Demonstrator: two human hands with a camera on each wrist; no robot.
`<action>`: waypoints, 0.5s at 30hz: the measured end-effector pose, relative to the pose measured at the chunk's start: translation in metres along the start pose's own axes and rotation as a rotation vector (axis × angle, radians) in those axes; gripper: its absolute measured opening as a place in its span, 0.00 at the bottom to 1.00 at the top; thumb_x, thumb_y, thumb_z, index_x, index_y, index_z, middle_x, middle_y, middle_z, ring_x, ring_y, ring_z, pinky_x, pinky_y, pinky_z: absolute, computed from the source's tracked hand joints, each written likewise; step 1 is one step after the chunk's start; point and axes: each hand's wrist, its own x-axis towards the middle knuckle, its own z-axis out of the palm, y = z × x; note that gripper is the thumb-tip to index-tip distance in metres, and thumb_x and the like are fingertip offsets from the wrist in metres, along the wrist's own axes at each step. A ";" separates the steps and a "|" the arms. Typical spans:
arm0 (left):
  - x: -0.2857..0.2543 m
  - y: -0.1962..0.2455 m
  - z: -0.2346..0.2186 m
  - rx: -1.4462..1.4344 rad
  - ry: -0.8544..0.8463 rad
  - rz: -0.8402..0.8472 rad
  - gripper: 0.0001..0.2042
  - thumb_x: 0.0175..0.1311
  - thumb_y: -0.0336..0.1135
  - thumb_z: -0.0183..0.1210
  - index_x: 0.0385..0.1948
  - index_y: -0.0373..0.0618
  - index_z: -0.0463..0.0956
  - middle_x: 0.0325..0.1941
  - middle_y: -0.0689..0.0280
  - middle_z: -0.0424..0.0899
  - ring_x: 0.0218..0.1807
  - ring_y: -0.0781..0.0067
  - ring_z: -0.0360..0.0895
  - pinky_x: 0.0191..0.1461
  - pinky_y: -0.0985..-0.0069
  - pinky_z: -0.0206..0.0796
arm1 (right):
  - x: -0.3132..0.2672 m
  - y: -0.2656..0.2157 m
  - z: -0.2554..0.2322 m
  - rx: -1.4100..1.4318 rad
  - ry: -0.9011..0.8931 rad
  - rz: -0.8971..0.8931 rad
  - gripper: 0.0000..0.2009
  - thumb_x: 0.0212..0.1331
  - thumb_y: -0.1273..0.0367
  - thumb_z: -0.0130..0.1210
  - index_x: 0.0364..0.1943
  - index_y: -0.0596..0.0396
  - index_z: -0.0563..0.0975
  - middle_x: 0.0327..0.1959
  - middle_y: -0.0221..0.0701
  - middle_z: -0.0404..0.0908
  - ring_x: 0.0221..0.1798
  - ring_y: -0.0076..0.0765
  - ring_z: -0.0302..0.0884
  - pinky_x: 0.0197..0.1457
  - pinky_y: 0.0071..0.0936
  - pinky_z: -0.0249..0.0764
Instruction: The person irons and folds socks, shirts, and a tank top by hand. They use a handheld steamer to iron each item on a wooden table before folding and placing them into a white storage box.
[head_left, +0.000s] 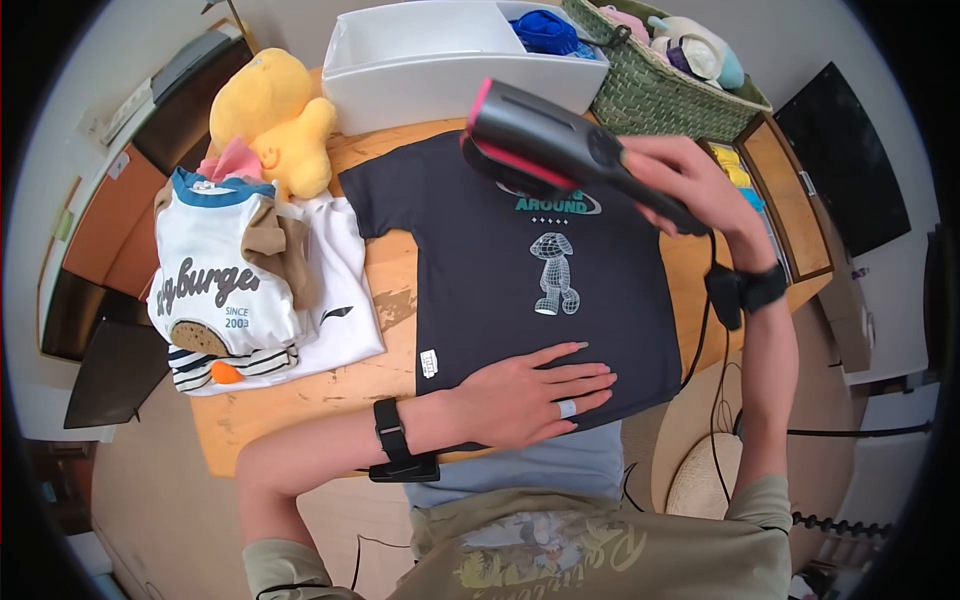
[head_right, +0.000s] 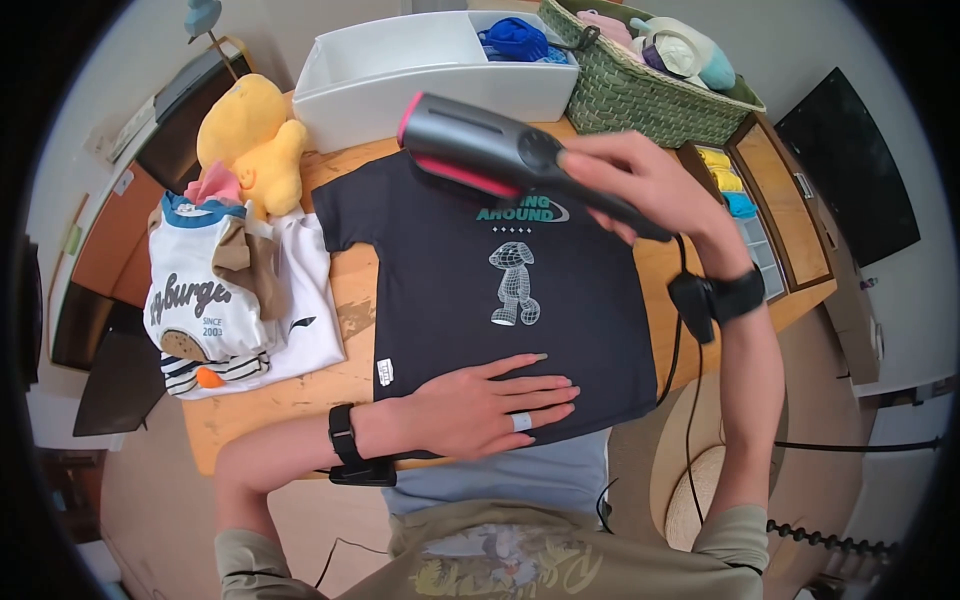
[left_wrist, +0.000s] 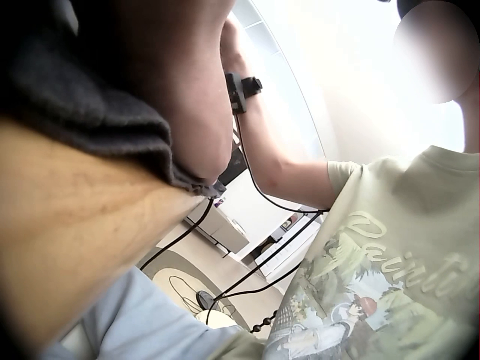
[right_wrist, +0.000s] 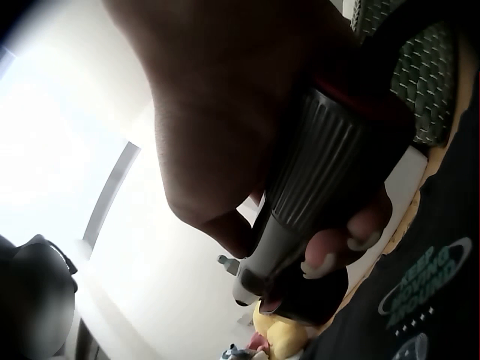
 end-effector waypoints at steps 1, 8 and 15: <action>0.000 -0.001 0.000 -0.009 0.001 0.002 0.27 0.83 0.47 0.43 0.78 0.48 0.60 0.85 0.64 0.58 0.85 0.70 0.52 0.90 0.58 0.37 | -0.014 0.001 0.001 0.003 -0.010 0.008 0.25 0.79 0.52 0.51 0.69 0.53 0.77 0.20 0.24 0.76 0.17 0.16 0.74 0.20 0.16 0.69; -0.001 -0.004 0.004 -0.034 0.057 0.097 0.27 0.80 0.45 0.47 0.77 0.46 0.64 0.83 0.61 0.63 0.84 0.68 0.56 0.89 0.62 0.43 | -0.093 0.034 0.016 0.032 -0.141 0.124 0.24 0.78 0.57 0.53 0.71 0.56 0.75 0.22 0.25 0.78 0.21 0.16 0.75 0.24 0.18 0.70; 0.000 -0.001 -0.003 0.005 -0.063 0.058 0.27 0.83 0.45 0.41 0.82 0.59 0.54 0.85 0.65 0.57 0.85 0.69 0.52 0.90 0.61 0.40 | -0.118 0.045 0.019 0.061 -0.258 0.188 0.24 0.76 0.60 0.54 0.71 0.55 0.75 0.22 0.25 0.77 0.22 0.19 0.76 0.27 0.21 0.73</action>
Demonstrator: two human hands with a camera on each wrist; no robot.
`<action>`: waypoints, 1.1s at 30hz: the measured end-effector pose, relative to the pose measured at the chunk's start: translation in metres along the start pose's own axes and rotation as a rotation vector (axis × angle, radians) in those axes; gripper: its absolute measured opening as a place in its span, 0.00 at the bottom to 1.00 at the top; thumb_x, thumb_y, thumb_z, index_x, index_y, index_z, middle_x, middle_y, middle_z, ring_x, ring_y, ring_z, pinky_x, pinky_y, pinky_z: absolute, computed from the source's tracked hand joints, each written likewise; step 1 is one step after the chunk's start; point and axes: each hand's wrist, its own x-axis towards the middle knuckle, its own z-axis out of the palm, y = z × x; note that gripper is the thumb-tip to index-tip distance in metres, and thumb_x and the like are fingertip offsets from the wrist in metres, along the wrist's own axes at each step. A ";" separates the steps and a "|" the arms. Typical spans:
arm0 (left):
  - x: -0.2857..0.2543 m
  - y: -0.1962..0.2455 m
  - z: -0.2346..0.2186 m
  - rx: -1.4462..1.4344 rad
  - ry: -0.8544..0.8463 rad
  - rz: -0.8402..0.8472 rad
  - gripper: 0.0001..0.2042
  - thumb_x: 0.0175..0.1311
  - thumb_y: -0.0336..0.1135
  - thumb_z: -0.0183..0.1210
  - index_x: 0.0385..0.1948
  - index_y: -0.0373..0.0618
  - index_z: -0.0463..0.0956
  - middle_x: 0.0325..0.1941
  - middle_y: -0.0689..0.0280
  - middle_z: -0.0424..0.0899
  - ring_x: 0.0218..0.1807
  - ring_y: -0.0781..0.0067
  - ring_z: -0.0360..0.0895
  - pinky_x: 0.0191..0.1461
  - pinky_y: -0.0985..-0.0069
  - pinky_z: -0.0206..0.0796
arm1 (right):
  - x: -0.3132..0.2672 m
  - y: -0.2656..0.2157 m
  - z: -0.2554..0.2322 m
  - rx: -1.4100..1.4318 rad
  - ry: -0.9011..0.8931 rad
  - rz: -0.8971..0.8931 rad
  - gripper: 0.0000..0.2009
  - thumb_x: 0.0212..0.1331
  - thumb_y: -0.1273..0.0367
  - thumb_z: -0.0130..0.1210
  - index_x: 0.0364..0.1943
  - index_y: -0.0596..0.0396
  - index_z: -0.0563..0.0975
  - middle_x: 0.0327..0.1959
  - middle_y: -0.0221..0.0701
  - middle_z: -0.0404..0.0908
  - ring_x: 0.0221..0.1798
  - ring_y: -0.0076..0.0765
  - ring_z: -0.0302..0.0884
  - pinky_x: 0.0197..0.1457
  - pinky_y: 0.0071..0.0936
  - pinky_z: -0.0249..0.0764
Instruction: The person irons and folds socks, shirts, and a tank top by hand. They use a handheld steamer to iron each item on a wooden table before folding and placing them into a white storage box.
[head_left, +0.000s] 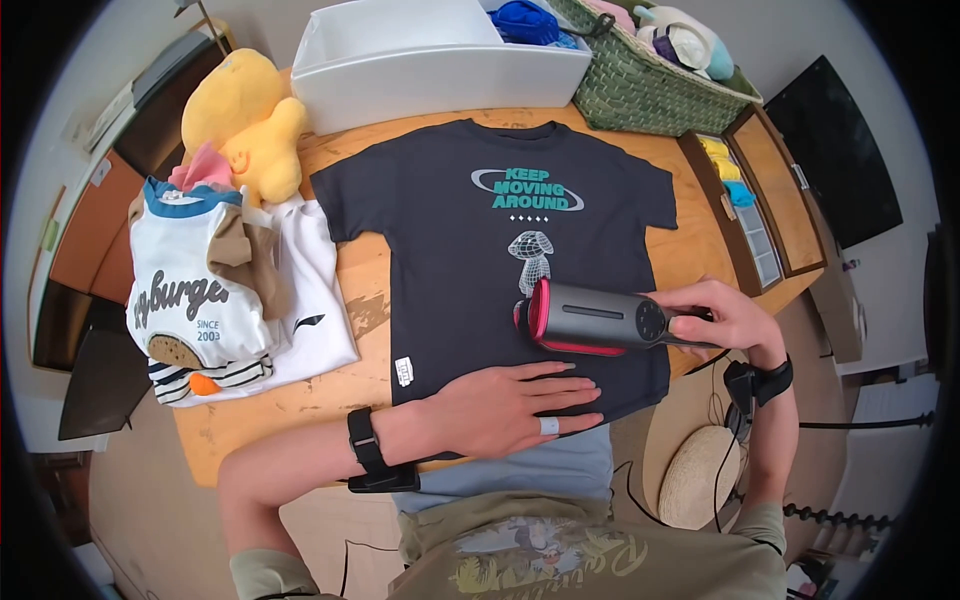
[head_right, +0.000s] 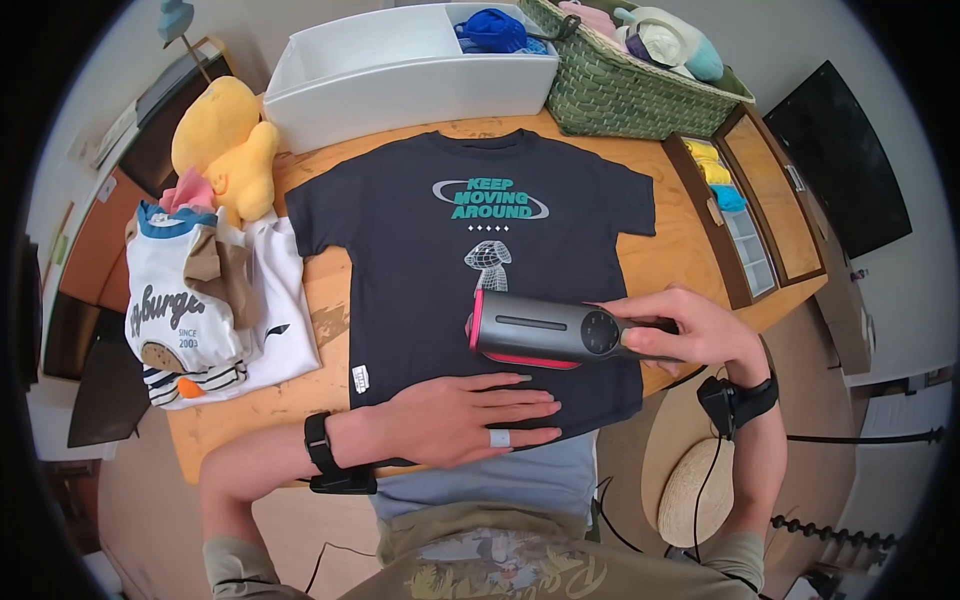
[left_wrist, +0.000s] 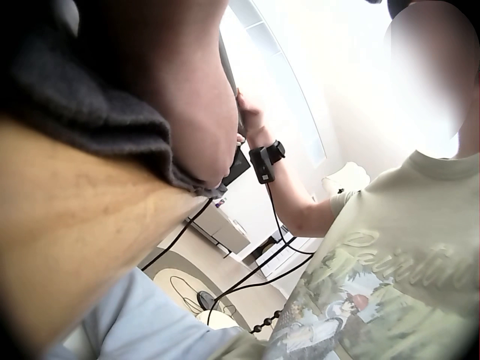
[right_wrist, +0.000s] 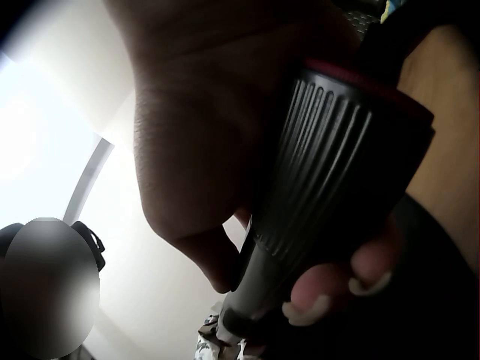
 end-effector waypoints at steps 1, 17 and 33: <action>0.000 0.000 0.000 0.005 -0.010 -0.006 0.28 0.83 0.45 0.41 0.82 0.59 0.53 0.85 0.66 0.56 0.86 0.69 0.52 0.90 0.61 0.40 | 0.001 0.000 -0.001 0.003 -0.011 0.014 0.24 0.76 0.59 0.54 0.72 0.54 0.75 0.22 0.26 0.78 0.22 0.19 0.76 0.28 0.22 0.73; 0.002 0.001 -0.002 0.014 -0.020 -0.018 0.26 0.82 0.46 0.43 0.79 0.56 0.60 0.85 0.67 0.58 0.86 0.70 0.52 0.90 0.57 0.36 | 0.025 0.033 -0.041 -0.013 0.174 0.052 0.26 0.77 0.54 0.56 0.71 0.53 0.75 0.26 0.26 0.80 0.25 0.19 0.76 0.31 0.20 0.72; 0.001 0.000 -0.002 0.019 -0.012 -0.005 0.27 0.83 0.46 0.43 0.80 0.56 0.59 0.85 0.68 0.57 0.86 0.71 0.51 0.90 0.56 0.35 | 0.077 0.047 -0.115 -0.033 0.385 0.020 0.21 0.78 0.49 0.52 0.48 0.53 0.83 0.23 0.25 0.80 0.20 0.16 0.75 0.24 0.16 0.71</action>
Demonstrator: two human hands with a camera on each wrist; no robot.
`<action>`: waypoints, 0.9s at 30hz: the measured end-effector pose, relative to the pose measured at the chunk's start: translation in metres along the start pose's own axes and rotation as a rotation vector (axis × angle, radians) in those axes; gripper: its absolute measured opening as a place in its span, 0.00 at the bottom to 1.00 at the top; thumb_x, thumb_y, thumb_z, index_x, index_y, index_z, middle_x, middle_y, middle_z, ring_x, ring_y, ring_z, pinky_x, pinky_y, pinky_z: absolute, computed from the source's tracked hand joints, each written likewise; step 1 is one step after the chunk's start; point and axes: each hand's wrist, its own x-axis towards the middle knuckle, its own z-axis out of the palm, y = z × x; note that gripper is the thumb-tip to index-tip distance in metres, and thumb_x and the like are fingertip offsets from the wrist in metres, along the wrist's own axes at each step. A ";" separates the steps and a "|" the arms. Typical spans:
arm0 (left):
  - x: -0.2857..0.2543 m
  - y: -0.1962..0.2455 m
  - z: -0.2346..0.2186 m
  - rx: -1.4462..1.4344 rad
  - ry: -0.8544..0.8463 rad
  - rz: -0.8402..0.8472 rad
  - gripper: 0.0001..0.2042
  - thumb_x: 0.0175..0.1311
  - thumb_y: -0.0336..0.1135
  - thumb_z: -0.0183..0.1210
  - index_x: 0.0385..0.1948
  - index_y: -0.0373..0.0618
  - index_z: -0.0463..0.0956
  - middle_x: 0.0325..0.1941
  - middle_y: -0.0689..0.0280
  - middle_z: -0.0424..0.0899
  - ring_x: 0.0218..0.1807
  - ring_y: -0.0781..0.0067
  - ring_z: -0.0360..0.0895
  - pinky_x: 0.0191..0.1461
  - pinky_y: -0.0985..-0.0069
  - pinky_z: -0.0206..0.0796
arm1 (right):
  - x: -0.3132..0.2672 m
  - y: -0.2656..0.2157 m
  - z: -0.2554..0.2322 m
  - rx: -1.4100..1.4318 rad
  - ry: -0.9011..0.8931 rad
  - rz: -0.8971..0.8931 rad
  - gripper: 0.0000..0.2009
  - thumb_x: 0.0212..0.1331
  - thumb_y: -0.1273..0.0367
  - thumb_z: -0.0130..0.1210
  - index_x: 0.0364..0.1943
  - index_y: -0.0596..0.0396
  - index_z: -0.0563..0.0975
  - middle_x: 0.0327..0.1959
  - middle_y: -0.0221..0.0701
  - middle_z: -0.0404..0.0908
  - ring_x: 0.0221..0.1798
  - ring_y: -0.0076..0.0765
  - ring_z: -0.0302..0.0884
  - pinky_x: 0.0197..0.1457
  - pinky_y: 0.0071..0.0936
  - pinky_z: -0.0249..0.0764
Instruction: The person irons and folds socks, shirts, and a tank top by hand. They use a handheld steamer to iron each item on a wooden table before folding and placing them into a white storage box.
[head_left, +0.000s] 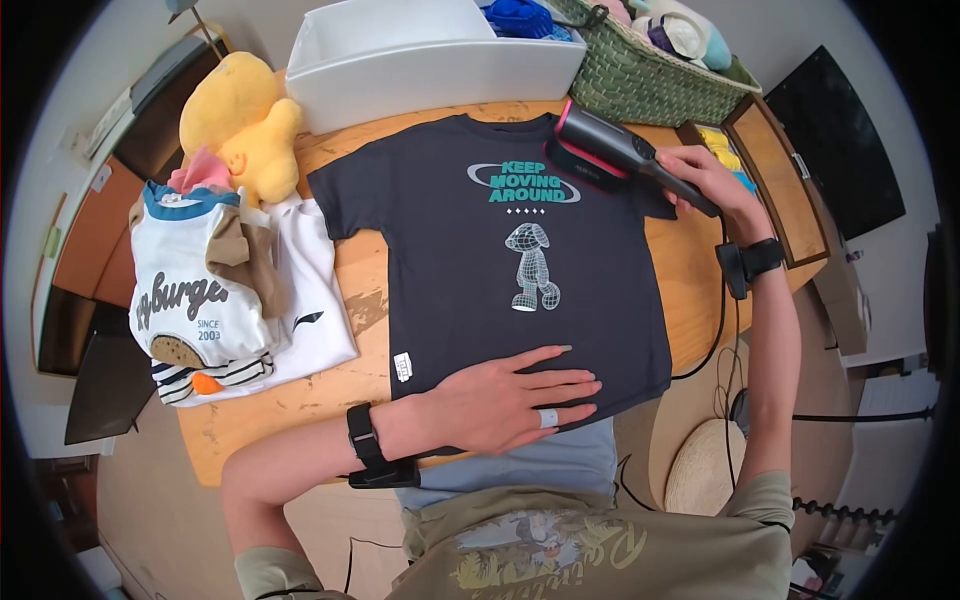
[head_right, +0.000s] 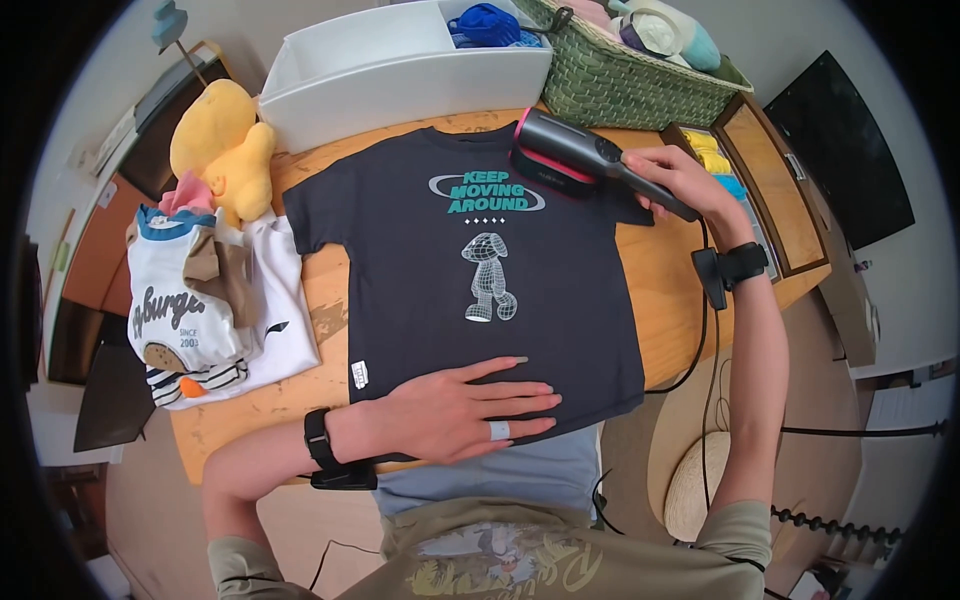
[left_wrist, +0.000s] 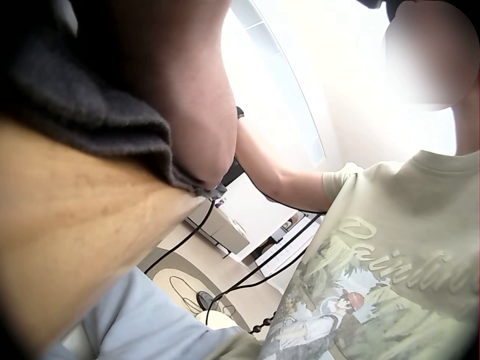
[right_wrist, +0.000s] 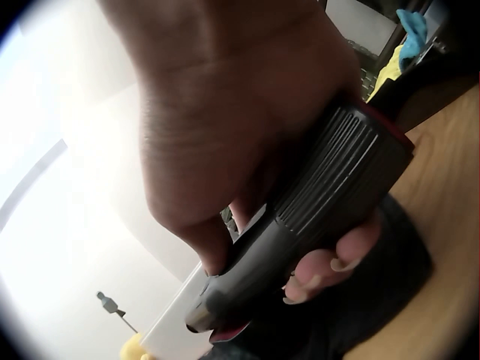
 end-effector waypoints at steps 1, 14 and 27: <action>0.000 0.000 0.000 0.004 0.000 0.004 0.26 0.83 0.46 0.42 0.80 0.56 0.58 0.85 0.68 0.57 0.86 0.71 0.51 0.90 0.57 0.34 | 0.002 0.003 -0.002 -0.014 0.027 0.001 0.21 0.78 0.49 0.52 0.48 0.53 0.83 0.22 0.25 0.79 0.20 0.16 0.75 0.24 0.16 0.71; -0.001 -0.002 0.008 -0.089 0.135 0.034 0.24 0.81 0.44 0.46 0.74 0.48 0.69 0.82 0.63 0.65 0.84 0.70 0.56 0.89 0.55 0.37 | -0.033 -0.038 0.014 0.008 0.208 -0.065 0.21 0.79 0.53 0.51 0.55 0.55 0.83 0.22 0.23 0.76 0.20 0.15 0.72 0.25 0.18 0.69; -0.002 -0.002 0.012 -0.081 0.166 0.022 0.25 0.79 0.45 0.50 0.73 0.50 0.70 0.80 0.63 0.68 0.83 0.69 0.58 0.89 0.55 0.38 | -0.066 -0.094 0.112 -0.061 -0.327 -0.066 0.21 0.75 0.61 0.58 0.67 0.53 0.79 0.27 0.27 0.82 0.24 0.18 0.77 0.28 0.21 0.74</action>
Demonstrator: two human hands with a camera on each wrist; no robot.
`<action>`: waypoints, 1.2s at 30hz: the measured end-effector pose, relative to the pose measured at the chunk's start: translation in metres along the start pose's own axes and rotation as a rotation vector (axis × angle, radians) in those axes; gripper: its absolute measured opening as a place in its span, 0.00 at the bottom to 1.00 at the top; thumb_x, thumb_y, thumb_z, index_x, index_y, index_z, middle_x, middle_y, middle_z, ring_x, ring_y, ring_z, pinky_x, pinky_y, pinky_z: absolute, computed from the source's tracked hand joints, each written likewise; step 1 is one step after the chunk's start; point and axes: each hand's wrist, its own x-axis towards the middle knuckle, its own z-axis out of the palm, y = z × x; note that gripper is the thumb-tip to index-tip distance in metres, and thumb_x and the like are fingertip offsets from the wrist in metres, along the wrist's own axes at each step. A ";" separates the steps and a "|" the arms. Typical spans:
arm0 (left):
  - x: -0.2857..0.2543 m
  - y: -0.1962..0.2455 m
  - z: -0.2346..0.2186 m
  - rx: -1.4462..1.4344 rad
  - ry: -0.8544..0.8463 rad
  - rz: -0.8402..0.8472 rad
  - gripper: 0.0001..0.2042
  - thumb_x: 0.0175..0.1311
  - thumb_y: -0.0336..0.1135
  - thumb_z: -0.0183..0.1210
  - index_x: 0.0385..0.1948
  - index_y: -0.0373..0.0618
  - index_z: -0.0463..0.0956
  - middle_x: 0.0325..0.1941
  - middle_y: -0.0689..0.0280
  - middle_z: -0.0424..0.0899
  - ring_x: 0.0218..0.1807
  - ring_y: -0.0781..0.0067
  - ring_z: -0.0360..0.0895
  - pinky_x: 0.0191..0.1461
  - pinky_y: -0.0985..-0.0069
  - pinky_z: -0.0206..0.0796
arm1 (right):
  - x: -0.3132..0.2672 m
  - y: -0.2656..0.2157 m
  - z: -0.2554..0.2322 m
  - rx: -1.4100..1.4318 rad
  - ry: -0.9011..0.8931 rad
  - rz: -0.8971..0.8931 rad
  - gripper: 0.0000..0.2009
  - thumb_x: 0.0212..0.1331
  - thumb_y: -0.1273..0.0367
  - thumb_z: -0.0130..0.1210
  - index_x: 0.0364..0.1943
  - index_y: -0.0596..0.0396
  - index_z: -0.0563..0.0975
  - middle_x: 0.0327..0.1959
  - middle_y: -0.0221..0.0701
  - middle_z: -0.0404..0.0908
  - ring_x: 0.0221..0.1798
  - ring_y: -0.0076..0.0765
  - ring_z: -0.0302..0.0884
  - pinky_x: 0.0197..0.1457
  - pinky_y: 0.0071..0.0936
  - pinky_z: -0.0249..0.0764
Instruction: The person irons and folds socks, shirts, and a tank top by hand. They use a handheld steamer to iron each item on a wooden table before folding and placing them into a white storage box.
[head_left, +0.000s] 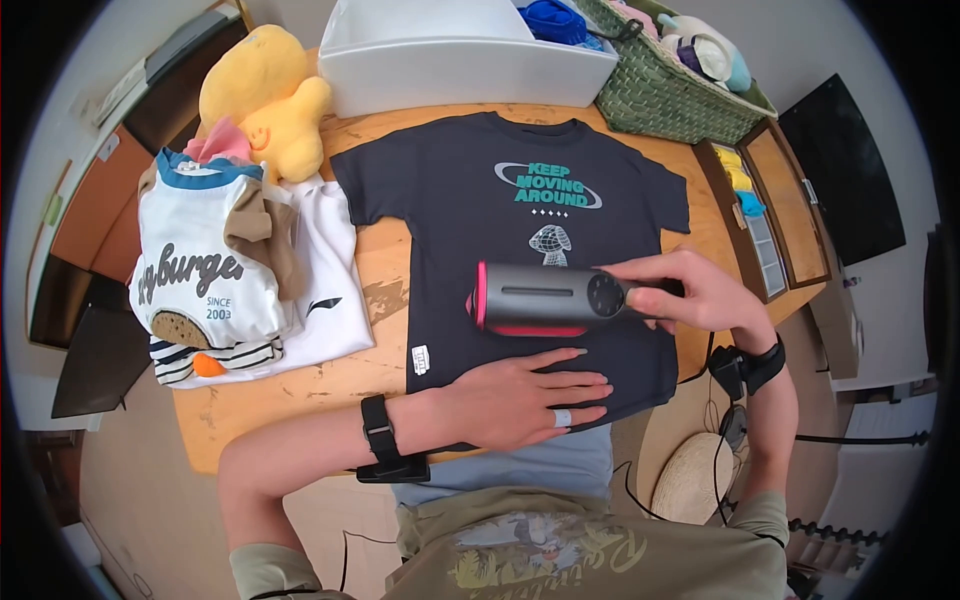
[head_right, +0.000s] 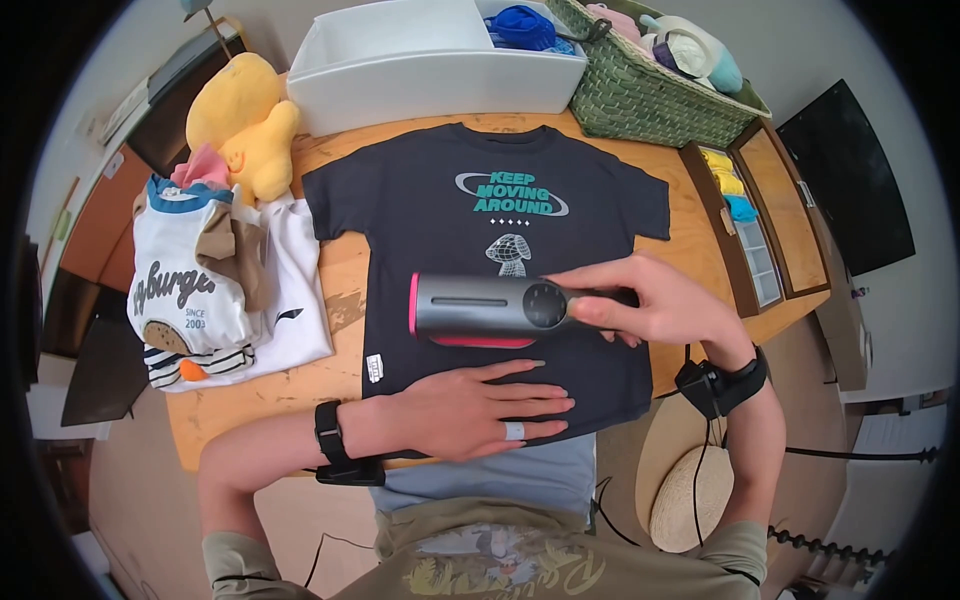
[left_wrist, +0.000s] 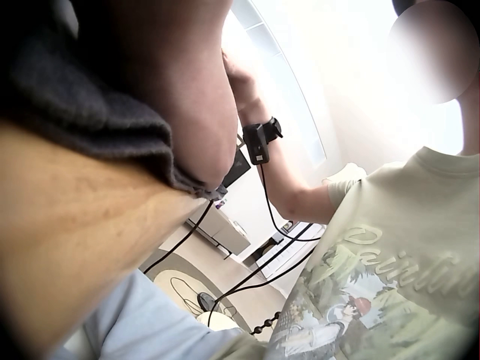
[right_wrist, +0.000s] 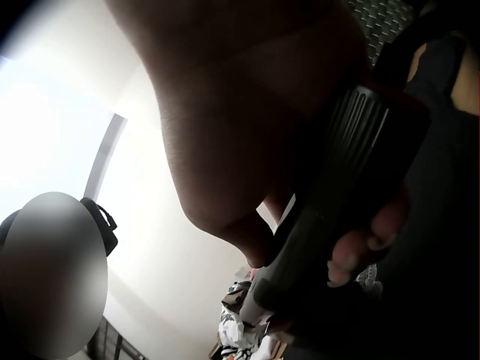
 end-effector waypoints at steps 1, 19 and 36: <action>0.000 0.000 0.000 0.006 -0.002 -0.002 0.25 0.79 0.46 0.50 0.73 0.50 0.70 0.80 0.63 0.68 0.83 0.69 0.58 0.89 0.55 0.38 | 0.003 -0.001 0.001 -0.004 -0.033 0.008 0.21 0.75 0.61 0.58 0.67 0.53 0.79 0.27 0.27 0.82 0.24 0.18 0.77 0.28 0.21 0.74; 0.000 0.000 -0.002 0.053 -0.060 -0.004 0.25 0.83 0.46 0.43 0.77 0.53 0.62 0.82 0.64 0.63 0.84 0.69 0.55 0.90 0.55 0.38 | 0.075 0.037 -0.064 0.004 0.144 -0.019 0.26 0.77 0.49 0.54 0.66 0.52 0.80 0.22 0.24 0.78 0.19 0.15 0.73 0.24 0.17 0.68; -0.001 -0.003 0.003 0.032 -0.060 0.015 0.24 0.84 0.46 0.41 0.77 0.55 0.62 0.83 0.66 0.62 0.85 0.68 0.54 0.90 0.56 0.37 | 0.062 -0.006 -0.050 -0.046 0.180 -0.057 0.25 0.78 0.51 0.53 0.68 0.52 0.78 0.22 0.23 0.76 0.21 0.15 0.72 0.24 0.17 0.68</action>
